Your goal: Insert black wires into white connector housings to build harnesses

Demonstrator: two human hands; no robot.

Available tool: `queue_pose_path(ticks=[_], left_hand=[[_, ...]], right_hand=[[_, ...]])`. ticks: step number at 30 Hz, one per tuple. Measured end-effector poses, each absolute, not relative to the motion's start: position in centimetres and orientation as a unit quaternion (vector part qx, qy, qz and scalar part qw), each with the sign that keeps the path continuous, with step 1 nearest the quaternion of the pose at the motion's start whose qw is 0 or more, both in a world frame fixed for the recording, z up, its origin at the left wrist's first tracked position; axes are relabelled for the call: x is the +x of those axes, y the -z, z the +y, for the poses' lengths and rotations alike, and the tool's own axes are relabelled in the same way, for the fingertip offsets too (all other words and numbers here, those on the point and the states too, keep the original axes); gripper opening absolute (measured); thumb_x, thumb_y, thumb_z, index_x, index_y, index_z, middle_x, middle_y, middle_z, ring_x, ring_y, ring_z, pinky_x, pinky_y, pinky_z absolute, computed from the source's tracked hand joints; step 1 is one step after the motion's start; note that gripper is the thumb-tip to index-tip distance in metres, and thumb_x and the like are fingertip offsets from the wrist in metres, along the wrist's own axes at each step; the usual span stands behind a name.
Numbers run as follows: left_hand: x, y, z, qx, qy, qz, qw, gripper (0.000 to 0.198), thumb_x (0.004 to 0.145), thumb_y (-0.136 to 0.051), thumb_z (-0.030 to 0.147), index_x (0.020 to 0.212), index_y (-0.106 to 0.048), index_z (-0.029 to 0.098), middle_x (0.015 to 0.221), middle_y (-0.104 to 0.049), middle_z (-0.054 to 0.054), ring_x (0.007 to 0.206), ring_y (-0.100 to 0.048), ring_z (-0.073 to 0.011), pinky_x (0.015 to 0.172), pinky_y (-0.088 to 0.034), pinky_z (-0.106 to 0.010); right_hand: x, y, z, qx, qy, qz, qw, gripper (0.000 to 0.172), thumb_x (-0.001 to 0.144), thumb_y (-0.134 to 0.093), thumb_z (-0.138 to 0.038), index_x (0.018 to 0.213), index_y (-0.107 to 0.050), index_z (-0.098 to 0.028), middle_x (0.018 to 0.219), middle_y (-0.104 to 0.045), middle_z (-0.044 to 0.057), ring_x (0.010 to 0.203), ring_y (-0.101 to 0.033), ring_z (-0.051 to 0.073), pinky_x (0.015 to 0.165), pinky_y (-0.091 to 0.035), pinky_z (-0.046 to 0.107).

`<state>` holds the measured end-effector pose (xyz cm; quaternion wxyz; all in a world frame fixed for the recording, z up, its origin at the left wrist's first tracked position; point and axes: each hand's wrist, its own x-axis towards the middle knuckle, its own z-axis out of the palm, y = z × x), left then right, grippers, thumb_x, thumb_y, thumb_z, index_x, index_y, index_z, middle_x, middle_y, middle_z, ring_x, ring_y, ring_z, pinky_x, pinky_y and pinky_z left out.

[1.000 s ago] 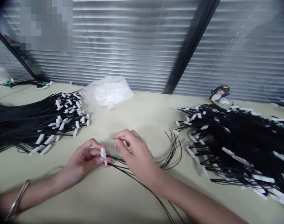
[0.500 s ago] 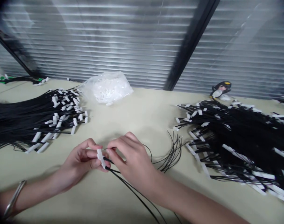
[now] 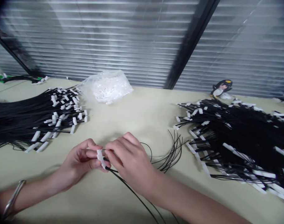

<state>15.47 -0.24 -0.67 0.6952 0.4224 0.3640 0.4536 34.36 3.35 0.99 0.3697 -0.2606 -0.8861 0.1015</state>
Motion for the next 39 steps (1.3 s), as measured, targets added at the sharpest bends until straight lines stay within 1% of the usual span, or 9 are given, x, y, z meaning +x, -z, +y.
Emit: queue_pose_path(ticks=[5,8,12,21,29,33,36,39], left_hand=[[15.52,0.58,-0.25,0.425,-0.450,0.370,0.692,0.016,0.081,-0.064,0.008,0.087,-0.051,0.015,0.081,-0.076,-0.005,0.081,-0.071,-0.0200,0.073,-0.058,-0.035],[15.54,0.46,-0.30,0.427,-0.449,0.377,0.688,0.016,0.080,-0.065,0.008,0.088,-0.053,0.014,0.081,-0.076,-0.006,0.078,-0.071,-0.0193,0.071,-0.058,-0.033],[15.58,0.44,-0.28,0.428,-0.451,0.379,0.686,0.016,0.080,-0.065,0.008,0.089,-0.053,0.014,0.081,-0.076,-0.007,0.078,-0.071,-0.0195,0.071,-0.058,-0.034],[15.50,0.58,-0.31,0.426,-0.450,0.379,0.687,0.016,0.080,-0.065,0.008,0.091,-0.054,0.014,0.082,-0.076,-0.007,0.078,-0.071,-0.0199,0.072,-0.058,-0.036],[15.57,0.41,-0.37,0.414,-0.455,0.379,0.691,0.015,0.080,-0.065,0.008,0.088,-0.054,0.014,0.081,-0.076,-0.006,0.079,-0.071,-0.0202,0.071,-0.059,-0.035],[15.62,0.33,-0.30,0.412,-0.460,0.375,0.692,0.014,0.079,-0.065,0.008,0.088,-0.056,0.014,0.080,-0.076,-0.007,0.078,-0.072,-0.0210,0.071,-0.059,-0.035],[15.60,0.37,-0.33,0.419,-0.460,0.374,0.688,0.014,0.079,-0.066,0.009,0.089,-0.058,0.014,0.082,-0.076,-0.007,0.079,-0.072,-0.0215,0.071,-0.059,-0.035],[15.54,0.46,-0.48,0.430,-0.460,0.380,0.677,0.013,0.078,-0.066,0.009,0.089,-0.061,0.013,0.079,-0.076,-0.006,0.076,-0.072,-0.0199,0.071,-0.059,-0.034]], right_hand=[[34.39,-1.04,3.32,-0.256,-0.091,-0.888,0.370,0.012,0.090,-0.047,-0.011,0.082,-0.053,-0.017,0.080,-0.061,-0.001,0.074,-0.047,0.010,0.073,-0.036,0.026],[34.48,-1.05,3.25,-0.242,-0.096,-0.889,0.377,0.009,0.088,-0.049,-0.009,0.085,-0.052,-0.016,0.081,-0.061,-0.002,0.075,-0.049,0.009,0.074,-0.037,0.026],[34.59,-0.95,3.16,-0.239,-0.072,-0.895,0.369,0.006,0.088,-0.050,-0.010,0.090,-0.052,-0.014,0.081,-0.061,0.000,0.076,-0.050,0.010,0.073,-0.037,0.028],[34.65,-1.02,3.26,-0.237,-0.056,-0.898,0.366,0.005,0.088,-0.050,-0.010,0.091,-0.052,-0.014,0.080,-0.061,0.000,0.076,-0.049,0.010,0.072,-0.037,0.028],[34.69,-0.92,3.25,-0.240,-0.064,-0.897,0.367,0.006,0.089,-0.049,-0.012,0.090,-0.053,-0.016,0.080,-0.062,0.001,0.077,-0.049,0.011,0.073,-0.038,0.029],[34.75,-0.87,3.24,-0.238,-0.064,-0.908,0.340,0.005,0.090,-0.048,-0.012,0.090,-0.053,-0.014,0.081,-0.061,0.001,0.077,-0.048,0.011,0.074,-0.037,0.030],[34.84,-0.84,3.20,-0.236,-0.069,-0.909,0.337,0.006,0.090,-0.047,-0.011,0.089,-0.052,-0.014,0.082,-0.061,0.001,0.077,-0.047,0.010,0.074,-0.036,0.029],[34.97,-0.81,3.14,-0.232,-0.062,-0.915,0.323,0.008,0.090,-0.046,-0.012,0.089,-0.053,-0.014,0.082,-0.061,0.001,0.078,-0.047,0.010,0.076,-0.036,0.030]])
